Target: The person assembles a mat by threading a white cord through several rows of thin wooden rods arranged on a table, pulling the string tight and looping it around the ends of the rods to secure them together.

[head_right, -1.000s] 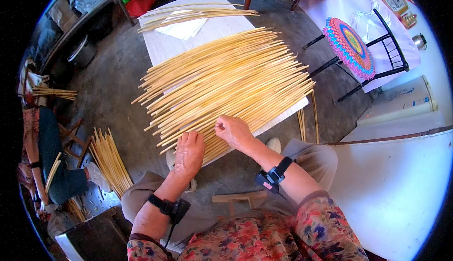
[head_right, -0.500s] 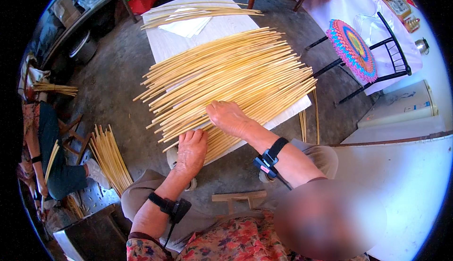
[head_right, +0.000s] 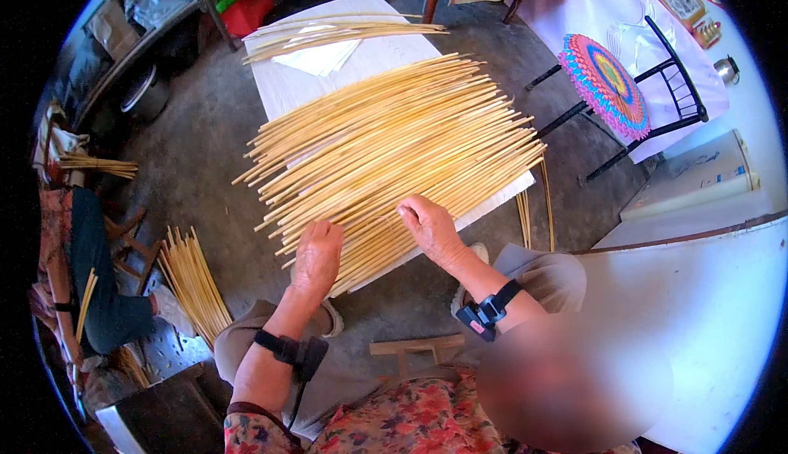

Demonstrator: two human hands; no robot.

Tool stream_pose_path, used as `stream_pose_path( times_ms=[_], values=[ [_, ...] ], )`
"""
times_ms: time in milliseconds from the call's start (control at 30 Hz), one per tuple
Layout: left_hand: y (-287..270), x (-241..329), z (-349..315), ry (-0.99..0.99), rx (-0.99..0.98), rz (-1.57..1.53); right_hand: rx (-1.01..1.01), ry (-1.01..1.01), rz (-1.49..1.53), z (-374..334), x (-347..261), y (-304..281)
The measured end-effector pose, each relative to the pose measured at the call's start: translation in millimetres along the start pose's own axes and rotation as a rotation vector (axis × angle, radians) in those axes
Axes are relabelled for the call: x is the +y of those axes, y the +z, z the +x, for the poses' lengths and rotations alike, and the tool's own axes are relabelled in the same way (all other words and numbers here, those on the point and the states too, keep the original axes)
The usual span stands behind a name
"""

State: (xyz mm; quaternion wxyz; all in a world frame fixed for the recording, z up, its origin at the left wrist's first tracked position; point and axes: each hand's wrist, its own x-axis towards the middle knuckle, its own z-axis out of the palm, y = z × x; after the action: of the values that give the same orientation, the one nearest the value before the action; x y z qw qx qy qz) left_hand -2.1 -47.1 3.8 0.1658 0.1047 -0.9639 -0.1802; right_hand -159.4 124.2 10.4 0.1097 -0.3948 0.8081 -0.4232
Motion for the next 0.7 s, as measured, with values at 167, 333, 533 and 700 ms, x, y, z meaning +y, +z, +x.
stream_pose_path(
  times_ms=[167, 333, 533, 700],
  values=[
    [4.5, 1.0, 2.2, -0.029, -0.011, 0.157, -0.084, 0.172, 0.259, -13.2, -3.6, 10.3],
    [6.3, -1.0, 3.3, -0.021, -0.054, 0.18, -0.25, 0.292, 0.244, -21.6, -25.9, -3.7],
    [8.7, -2.4, 8.5, -0.049, -0.077, 0.22, -0.156, 0.078, -0.022, -21.8, -22.8, -1.0],
    [6.5, 0.2, 11.1, -0.036, -0.109, 0.291, 0.06, -0.241, -0.214, -9.5, -31.9, -0.8]
  ],
)
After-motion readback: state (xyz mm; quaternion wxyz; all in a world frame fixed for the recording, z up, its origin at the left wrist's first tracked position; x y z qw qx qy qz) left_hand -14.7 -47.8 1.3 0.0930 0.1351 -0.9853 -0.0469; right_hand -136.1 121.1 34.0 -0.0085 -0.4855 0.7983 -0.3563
